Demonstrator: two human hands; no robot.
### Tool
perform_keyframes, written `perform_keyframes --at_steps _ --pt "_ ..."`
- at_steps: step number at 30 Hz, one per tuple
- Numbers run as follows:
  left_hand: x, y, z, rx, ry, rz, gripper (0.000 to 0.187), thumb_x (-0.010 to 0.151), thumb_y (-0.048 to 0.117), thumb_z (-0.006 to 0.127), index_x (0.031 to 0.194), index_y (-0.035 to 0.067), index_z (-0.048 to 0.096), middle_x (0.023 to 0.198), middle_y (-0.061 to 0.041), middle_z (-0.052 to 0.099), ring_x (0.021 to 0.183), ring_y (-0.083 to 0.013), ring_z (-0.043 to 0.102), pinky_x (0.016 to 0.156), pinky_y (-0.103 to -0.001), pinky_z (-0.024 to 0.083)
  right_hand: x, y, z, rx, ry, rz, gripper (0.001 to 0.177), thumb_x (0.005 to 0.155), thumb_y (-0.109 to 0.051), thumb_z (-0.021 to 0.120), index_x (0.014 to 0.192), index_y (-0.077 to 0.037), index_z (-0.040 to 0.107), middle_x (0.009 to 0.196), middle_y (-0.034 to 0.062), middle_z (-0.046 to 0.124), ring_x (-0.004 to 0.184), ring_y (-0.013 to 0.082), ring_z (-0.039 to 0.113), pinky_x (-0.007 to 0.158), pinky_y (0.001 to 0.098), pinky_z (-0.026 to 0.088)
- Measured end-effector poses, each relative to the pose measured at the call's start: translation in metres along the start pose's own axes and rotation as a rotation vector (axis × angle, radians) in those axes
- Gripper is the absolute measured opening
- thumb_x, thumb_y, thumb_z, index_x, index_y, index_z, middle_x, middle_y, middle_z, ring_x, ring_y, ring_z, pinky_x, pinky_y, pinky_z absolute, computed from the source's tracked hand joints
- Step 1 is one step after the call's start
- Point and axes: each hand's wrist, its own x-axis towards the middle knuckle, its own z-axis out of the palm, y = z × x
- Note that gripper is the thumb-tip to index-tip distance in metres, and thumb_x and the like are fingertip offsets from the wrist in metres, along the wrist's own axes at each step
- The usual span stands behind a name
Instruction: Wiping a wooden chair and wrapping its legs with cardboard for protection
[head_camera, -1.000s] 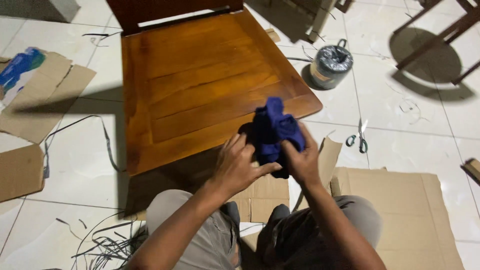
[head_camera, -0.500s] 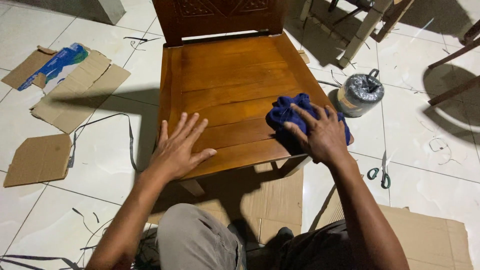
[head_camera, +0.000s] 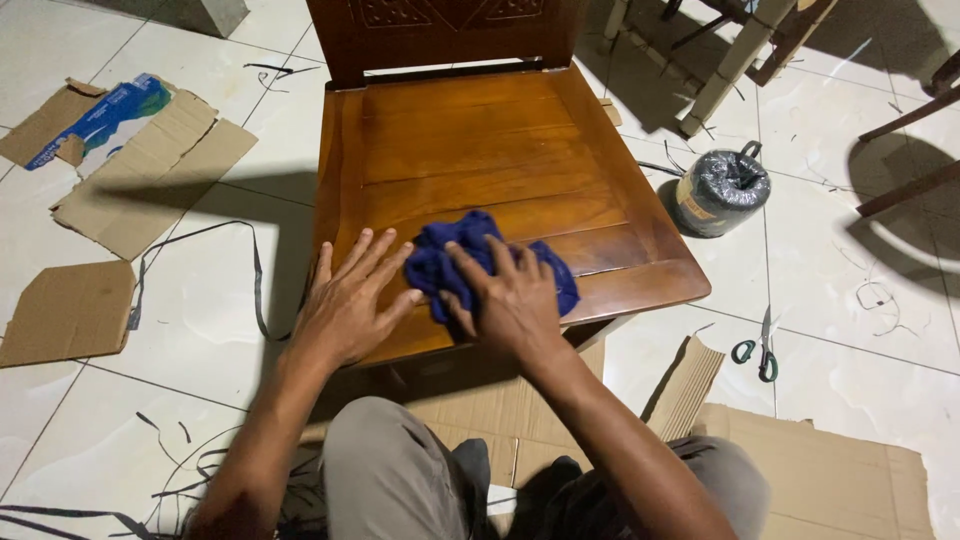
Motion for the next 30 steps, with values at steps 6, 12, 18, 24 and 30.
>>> perform_keyframes --at_steps 6,12,18,24,30 --pt "-0.004 0.002 0.001 -0.021 0.008 -0.045 0.054 0.103 0.045 0.046 0.154 0.028 0.049 0.163 -0.006 0.041 0.151 -0.0346 0.033 0.12 -0.07 0.012 -0.021 0.057 -0.012 0.063 0.02 -0.019 0.062 0.086 -0.052 0.068 0.146 -0.036 0.057 0.125 0.0171 0.064 0.111 0.0458 0.065 0.087 0.0551 0.055" --pt "-0.002 -0.003 0.008 0.044 0.037 -0.026 0.053 0.101 0.043 0.05 0.152 0.027 0.051 0.16 -0.008 0.046 0.148 -0.0357 0.039 0.118 -0.071 0.019 -0.038 0.152 -0.03 -0.135 0.082 0.238 0.057 0.091 -0.051 0.067 0.146 -0.035 0.06 0.121 0.0195 0.066 0.113 0.0441 0.066 0.091 0.0519 0.054" --pt "-0.003 0.004 0.009 0.043 0.08 -0.028 0.052 0.101 0.043 0.051 0.15 0.026 0.055 0.159 -0.008 0.048 0.147 -0.0356 0.041 0.118 -0.07 0.02 -0.029 0.114 -0.009 -0.264 0.199 0.25 0.058 0.087 -0.056 0.07 0.14 -0.033 0.063 0.116 0.017 0.063 0.106 0.0431 0.065 0.078 0.0492 0.057" --pt "-0.003 -0.003 0.016 0.061 0.111 -0.018 0.051 0.1 0.045 0.053 0.148 0.026 0.057 0.156 -0.008 0.051 0.145 -0.0362 0.044 0.117 -0.07 0.024 -0.012 0.021 0.005 -0.018 0.182 0.061 0.055 0.087 -0.059 0.067 0.134 -0.032 0.066 0.119 0.0172 0.062 0.11 0.0428 0.063 0.081 0.0526 0.054" --pt "-0.009 0.001 0.013 0.04 0.143 -0.021 0.051 0.101 0.046 0.053 0.147 0.025 0.057 0.155 -0.007 0.052 0.144 -0.0353 0.046 0.117 -0.068 0.026 -0.016 0.016 -0.008 0.165 0.107 -0.063 0.055 0.088 -0.058 0.065 0.137 -0.034 0.063 0.125 0.014 0.062 0.119 0.0421 0.06 0.091 0.0569 0.05"
